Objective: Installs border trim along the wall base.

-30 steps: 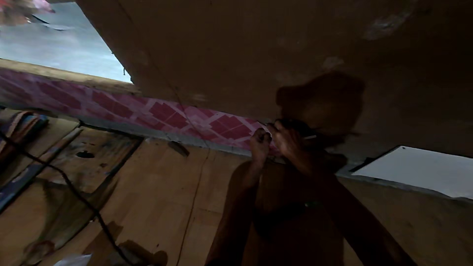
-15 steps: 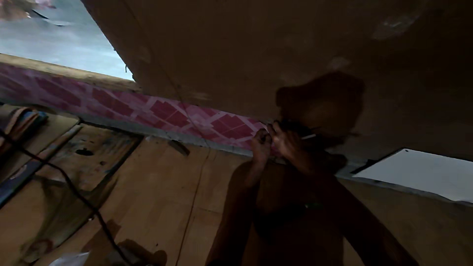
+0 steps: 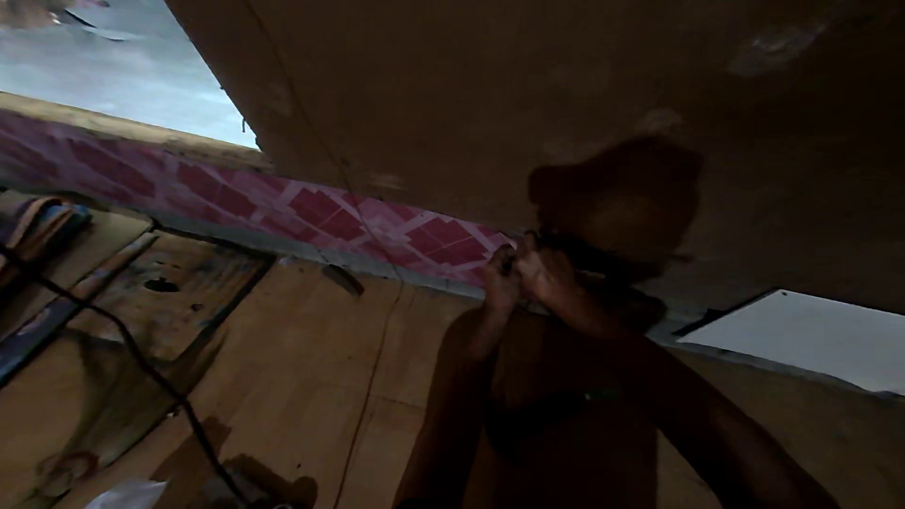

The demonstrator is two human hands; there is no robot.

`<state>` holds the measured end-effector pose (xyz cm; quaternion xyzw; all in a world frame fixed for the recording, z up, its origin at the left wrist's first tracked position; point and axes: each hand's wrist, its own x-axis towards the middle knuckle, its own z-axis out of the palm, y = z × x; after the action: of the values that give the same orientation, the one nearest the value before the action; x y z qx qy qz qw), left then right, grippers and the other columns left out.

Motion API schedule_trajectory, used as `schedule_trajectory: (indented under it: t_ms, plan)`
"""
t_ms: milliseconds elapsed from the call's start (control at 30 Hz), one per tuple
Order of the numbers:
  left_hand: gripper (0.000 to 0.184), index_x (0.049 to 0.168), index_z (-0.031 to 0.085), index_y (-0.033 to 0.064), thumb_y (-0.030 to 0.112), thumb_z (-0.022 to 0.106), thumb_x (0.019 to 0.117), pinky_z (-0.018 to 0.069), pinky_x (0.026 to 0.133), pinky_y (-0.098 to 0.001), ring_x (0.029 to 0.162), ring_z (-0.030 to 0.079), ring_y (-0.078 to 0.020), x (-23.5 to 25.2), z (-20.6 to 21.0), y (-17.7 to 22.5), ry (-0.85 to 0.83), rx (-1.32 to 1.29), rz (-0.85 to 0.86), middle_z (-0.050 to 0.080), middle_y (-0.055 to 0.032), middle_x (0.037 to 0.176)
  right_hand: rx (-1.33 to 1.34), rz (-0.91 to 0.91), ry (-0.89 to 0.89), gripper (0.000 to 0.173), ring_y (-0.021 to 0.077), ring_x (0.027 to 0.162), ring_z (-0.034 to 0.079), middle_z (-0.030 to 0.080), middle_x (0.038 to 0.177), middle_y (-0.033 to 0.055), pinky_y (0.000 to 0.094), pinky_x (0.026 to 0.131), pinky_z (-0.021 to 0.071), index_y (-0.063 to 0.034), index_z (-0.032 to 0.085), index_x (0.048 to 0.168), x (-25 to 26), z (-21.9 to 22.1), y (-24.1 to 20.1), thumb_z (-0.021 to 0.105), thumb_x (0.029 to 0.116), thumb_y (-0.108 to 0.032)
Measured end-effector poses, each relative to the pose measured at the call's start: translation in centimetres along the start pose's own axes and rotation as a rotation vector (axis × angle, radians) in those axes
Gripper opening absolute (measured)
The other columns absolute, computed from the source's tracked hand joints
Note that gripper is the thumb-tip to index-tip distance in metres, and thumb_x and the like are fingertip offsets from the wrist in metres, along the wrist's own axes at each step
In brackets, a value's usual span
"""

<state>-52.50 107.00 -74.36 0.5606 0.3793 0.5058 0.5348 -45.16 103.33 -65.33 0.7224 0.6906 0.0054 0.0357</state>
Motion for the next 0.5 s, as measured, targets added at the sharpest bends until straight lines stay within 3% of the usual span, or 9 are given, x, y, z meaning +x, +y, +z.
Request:
schedule_trajectory:
  t_ms: [200,333,500]
  plan:
    - [0.024,0.121,0.060,-0.0036,0.001,0.061,0.0972,0.0563,0.077,-0.0286,0.082,0.065,-0.0109,0.1,-0.2,0.5,-0.023,-0.013,-0.035,0.067,-0.0094,0.094,0.205,0.124,-0.034,0.028,0.0451,0.115,0.063,0.061,0.127,0.0291,0.0562,0.096,0.0518,0.0095,0.060,0.128,0.3,-0.7,0.3,0.052,0.1035,-0.003]
    - [0.027,0.125,0.057,-0.0005,0.002,0.062,0.0979,0.0555,0.076,-0.0281,0.081,0.064,-0.0105,0.2,-0.2,0.5,-0.033,-0.048,-0.041,0.065,-0.0079,0.094,0.283,0.200,-0.059,0.028,0.0447,0.117,0.062,0.064,0.123,0.0282,0.0569,0.099,0.0499,0.0073,0.061,0.127,0.5,-1.1,0.4,0.051,0.1046,-0.006]
    - [0.030,0.132,0.054,-0.0017,0.010,0.055,0.1042,0.0561,0.084,-0.0329,0.091,0.066,-0.0149,0.2,-0.4,0.6,-0.073,-0.025,-0.029,0.066,-0.0129,0.105,0.358,0.297,-0.127,0.033,0.0458,0.121,0.060,0.062,0.126,0.0301,0.0581,0.102,0.0473,0.0061,0.058,0.133,0.1,-2.4,0.8,0.054,0.1045,-0.011]
